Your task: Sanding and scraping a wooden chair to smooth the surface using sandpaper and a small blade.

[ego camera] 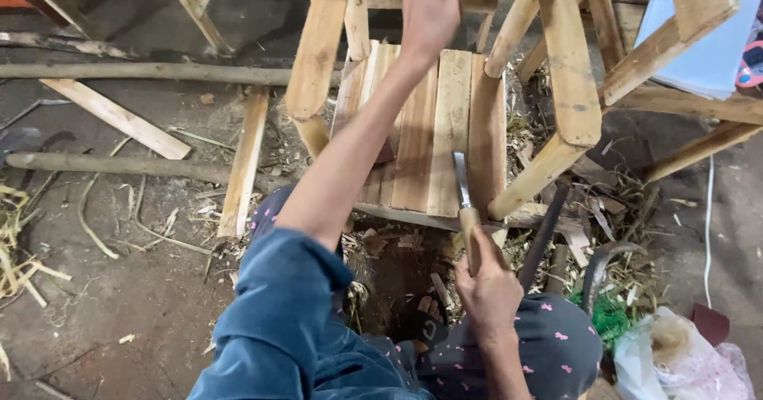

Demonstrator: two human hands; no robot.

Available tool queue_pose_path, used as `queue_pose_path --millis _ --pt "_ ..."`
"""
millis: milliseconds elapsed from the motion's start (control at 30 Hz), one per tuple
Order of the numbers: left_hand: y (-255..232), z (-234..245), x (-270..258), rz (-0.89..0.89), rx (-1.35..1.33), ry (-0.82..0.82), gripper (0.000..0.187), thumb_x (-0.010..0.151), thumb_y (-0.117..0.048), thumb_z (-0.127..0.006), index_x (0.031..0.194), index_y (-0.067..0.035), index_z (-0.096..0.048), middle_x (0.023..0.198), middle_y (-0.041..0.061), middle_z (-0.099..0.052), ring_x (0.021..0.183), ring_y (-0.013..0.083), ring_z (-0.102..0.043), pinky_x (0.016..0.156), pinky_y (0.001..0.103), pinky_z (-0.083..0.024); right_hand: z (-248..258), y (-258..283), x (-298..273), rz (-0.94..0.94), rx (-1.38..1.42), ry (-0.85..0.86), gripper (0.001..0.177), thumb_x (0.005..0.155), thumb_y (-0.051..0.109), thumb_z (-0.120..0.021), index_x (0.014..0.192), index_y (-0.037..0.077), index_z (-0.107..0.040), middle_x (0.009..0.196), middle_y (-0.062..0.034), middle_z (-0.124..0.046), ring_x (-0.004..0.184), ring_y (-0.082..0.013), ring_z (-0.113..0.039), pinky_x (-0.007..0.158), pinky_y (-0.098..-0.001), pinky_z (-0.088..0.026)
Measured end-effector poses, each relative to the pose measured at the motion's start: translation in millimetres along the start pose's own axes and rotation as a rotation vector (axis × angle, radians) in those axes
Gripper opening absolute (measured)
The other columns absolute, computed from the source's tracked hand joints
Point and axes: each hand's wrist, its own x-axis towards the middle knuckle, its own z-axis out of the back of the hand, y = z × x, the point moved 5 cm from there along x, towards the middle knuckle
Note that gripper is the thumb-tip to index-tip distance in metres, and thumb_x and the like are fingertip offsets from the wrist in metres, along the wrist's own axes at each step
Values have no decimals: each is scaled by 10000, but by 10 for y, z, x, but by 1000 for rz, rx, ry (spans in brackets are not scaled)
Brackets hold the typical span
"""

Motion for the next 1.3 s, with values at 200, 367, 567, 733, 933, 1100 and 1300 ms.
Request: queue_pose_path --millis 200,367,567,733,933,1100,1300 --pt "-501 854 -1330 14 44 1453 235 810 -380 -617 765 -156 -672 726 32 -553 743 183 -499 699 328 -457 90 68 5 42 23 -69 554 726 98 -596 1274 139 -521 987 -93 -687 648 -251 -652 497 -339 -518" --pt "-139 795 -1548 231 238 1142 249 915 -198 -492 1123 -130 -609 956 41 -633 826 162 -577 809 300 -497 163 111 16 61 20 -158 518 746 117 -695 1243 150 -552 1026 -70 -680 790 -269 -656 618 -364 -513" --pt "74 173 -1490 317 264 1060 162 819 -79 -586 905 -95 -722 924 36 -665 743 170 -613 646 269 -517 142 108 2 65 -45 -185 528 749 117 -667 1263 148 -551 1043 -50 -686 767 -262 -660 599 -355 -511" --pt "202 -157 -1697 48 389 1121 213 817 53 -538 639 -41 -606 777 44 -571 759 192 -524 743 335 -493 144 121 20 43 -30 -143 522 757 118 -658 1264 144 -541 1003 -75 -689 720 -278 -660 556 -378 -513" --pt "507 -592 -2077 -474 675 1244 94 865 -131 -586 849 -49 -629 1008 115 -637 755 185 -560 654 286 -512 110 57 14 -4 -7 -94 532 767 136 -636 1286 171 -525 986 -75 -685 726 -276 -659 571 -384 -519" --pt "304 -233 -2064 -1028 618 553 406 718 -112 -790 1087 -185 -636 1207 9 -555 1067 161 -486 872 236 -457 48 -48 10 -34 -27 -76 522 784 183 -630 1295 187 -524 1060 -65 -674 785 -263 -662 615 -359 -533" --pt "520 -388 -1960 -447 592 1207 244 823 21 -513 1065 30 -536 1007 159 -548 868 234 -513 785 296 -506 252 236 51 143 122 -171 527 718 37 -658 1235 41 -554 1227 -152 -547 1003 -293 -604 805 -357 -518"
